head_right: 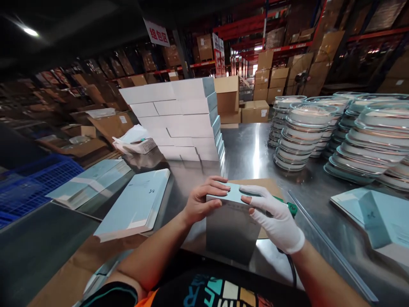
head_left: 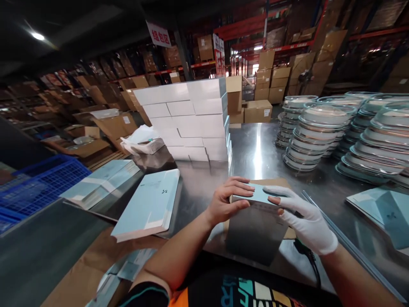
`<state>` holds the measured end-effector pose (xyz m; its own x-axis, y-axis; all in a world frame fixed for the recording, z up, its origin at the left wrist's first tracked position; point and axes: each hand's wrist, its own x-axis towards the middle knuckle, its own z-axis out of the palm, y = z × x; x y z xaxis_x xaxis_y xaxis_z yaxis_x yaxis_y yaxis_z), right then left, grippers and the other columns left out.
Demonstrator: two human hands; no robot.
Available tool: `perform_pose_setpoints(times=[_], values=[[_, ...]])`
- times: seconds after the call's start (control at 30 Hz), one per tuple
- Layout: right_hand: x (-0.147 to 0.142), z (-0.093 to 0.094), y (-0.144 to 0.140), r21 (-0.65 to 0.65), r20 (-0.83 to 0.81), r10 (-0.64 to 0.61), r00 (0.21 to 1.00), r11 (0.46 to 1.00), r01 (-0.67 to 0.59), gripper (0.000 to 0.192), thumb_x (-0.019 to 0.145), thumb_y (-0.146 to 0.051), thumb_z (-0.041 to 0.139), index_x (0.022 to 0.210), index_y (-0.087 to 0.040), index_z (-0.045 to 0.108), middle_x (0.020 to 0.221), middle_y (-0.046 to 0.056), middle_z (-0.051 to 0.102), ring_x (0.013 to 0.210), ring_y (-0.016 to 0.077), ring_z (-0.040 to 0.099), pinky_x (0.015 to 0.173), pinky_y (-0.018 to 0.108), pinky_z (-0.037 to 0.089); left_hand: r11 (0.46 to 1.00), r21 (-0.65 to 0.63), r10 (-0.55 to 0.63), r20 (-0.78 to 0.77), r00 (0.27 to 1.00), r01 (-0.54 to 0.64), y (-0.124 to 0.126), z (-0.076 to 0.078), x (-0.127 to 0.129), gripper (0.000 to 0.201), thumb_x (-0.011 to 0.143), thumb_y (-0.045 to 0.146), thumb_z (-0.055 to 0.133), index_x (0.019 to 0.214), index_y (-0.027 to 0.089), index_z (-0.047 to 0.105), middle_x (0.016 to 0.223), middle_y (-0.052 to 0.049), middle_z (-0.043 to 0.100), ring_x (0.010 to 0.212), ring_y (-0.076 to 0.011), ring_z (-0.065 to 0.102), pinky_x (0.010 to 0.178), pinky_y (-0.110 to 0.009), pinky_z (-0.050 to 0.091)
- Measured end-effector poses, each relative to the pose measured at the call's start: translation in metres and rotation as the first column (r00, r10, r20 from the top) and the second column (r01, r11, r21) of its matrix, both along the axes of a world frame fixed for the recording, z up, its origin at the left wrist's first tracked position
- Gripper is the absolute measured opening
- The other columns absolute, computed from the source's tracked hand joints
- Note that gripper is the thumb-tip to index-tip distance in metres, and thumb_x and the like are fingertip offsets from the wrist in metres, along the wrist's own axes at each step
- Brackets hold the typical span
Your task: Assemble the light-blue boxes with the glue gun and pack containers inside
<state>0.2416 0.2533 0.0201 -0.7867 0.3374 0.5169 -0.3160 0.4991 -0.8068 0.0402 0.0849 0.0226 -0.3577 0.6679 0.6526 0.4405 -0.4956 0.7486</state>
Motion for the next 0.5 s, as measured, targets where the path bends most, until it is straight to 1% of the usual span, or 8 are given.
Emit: perform_pose_setpoints(times=[0.1, 0.17, 0.2, 0.27, 0.33, 0.4, 0.43, 0.5], values=[[-0.005, 0.003, 0.000, 0.052, -0.032, 0.051, 0.998, 0.997, -0.050, 0.025, 0.103, -0.039, 0.074, 0.126, -0.039, 0.084, 0.141, 0.008, 0.076, 0.129, 0.0280, 0.074, 0.110, 0.046, 0.063, 0.999, -0.031, -0.042, -0.020, 0.999, 0.041, -0.005, 0.011, -0.008, 0.038, 0.085, 0.063, 0.085, 0.088, 0.026, 0.086, 0.102, -0.015, 0.085, 0.116, -0.0360, 0.076, 0.110, -0.059, 0.055], [-0.013, 0.007, 0.001, 0.149, -0.063, 0.112, 0.992, 0.984, -0.102, 0.033, 0.106, -0.041, 0.069, 0.138, -0.040, 0.078, 0.149, 0.007, 0.072, 0.137, 0.0284, 0.070, 0.116, 0.048, 0.058, 0.985, -0.146, -0.103, -0.030, 0.994, 0.098, -0.012, 0.031, -0.016, 0.031, 0.080, 0.052, 0.093, 0.094, 0.025, 0.087, 0.114, -0.017, 0.083, 0.119, -0.0364, 0.075, 0.111, -0.056, 0.055], [-0.017, 0.011, 0.002, 0.213, -0.064, 0.127, 0.990, 0.971, -0.111, 0.041, 0.107, -0.043, 0.066, 0.148, -0.039, 0.071, 0.155, 0.008, 0.067, 0.144, 0.0290, 0.065, 0.121, 0.050, 0.055, 0.965, -0.233, -0.136, -0.036, 0.990, 0.124, -0.015, 0.043, -0.020, 0.031, 0.076, 0.043, 0.097, 0.100, 0.026, 0.087, 0.124, -0.018, 0.081, 0.123, -0.0374, 0.074, 0.113, -0.055, 0.055], [-0.027, 0.020, 0.006, 0.335, -0.028, 0.117, 0.993, 0.937, -0.101, 0.060, 0.109, -0.048, 0.062, 0.166, -0.036, 0.050, 0.168, 0.011, 0.054, 0.155, 0.0305, 0.054, 0.128, 0.053, 0.046, 0.908, -0.392, -0.184, -0.063, 0.981, 0.146, -0.020, 0.069, -0.026, 0.045, 0.069, 0.028, 0.100, 0.112, 0.028, 0.087, 0.135, -0.018, 0.077, 0.129, -0.0402, 0.072, 0.116, -0.054, 0.053], [-0.036, 0.029, 0.010, 0.402, 0.013, 0.102, 0.995, 0.910, -0.098, 0.074, 0.110, -0.054, 0.057, 0.175, -0.029, 0.033, 0.174, 0.016, 0.044, 0.160, 0.0315, 0.047, 0.132, 0.054, 0.041, 0.878, -0.463, -0.190, -0.100, 0.977, 0.123, -0.022, 0.089, -0.029, 0.051, 0.069, 0.025, 0.098, 0.119, 0.028, 0.086, 0.132, -0.017, 0.079, 0.128, -0.0418, 0.072, 0.115, -0.053, 0.053], [-0.042, 0.035, 0.013, 0.411, 0.022, 0.110, 0.994, 0.905, -0.109, 0.081, 0.109, -0.061, 0.056, 0.176, -0.025, 0.028, 0.175, 0.019, 0.042, 0.160, 0.0323, 0.046, 0.132, 0.055, 0.040, 0.890, -0.449, -0.144, -0.119, 0.982, 0.076, -0.021, 0.096, -0.030, 0.049, 0.070, 0.029, 0.097, 0.118, 0.026, 0.086, 0.128, -0.017, 0.080, 0.124, -0.0423, 0.074, 0.113, -0.054, 0.054], [-0.044, 0.036, 0.014, 0.402, 0.011, 0.112, 0.994, 0.909, -0.108, 0.081, 0.108, -0.063, 0.057, 0.175, -0.026, 0.030, 0.175, 0.019, 0.042, 0.160, 0.0322, 0.046, 0.131, 0.054, 0.041, 0.904, -0.425, -0.106, -0.113, 0.988, 0.049, -0.020, 0.095, -0.030, 0.048, 0.069, 0.031, 0.098, 0.115, 0.025, 0.087, 0.128, -0.017, 0.080, 0.124, -0.0426, 0.073, 0.113, -0.054, 0.054], [-0.049, 0.036, 0.022, 0.380, -0.021, 0.088, 0.996, 0.922, -0.074, 0.077, 0.106, -0.064, 0.059, 0.172, -0.030, 0.037, 0.176, 0.016, 0.041, 0.161, 0.0320, 0.044, 0.131, 0.053, 0.042, 0.933, -0.361, -0.011, -0.052, 0.999, -0.009, -0.017, 0.086, -0.033, 0.050, 0.062, 0.032, 0.101, 0.110, 0.023, 0.088, 0.129, -0.017, 0.080, 0.126, -0.0432, 0.071, 0.115, -0.053, 0.053]])
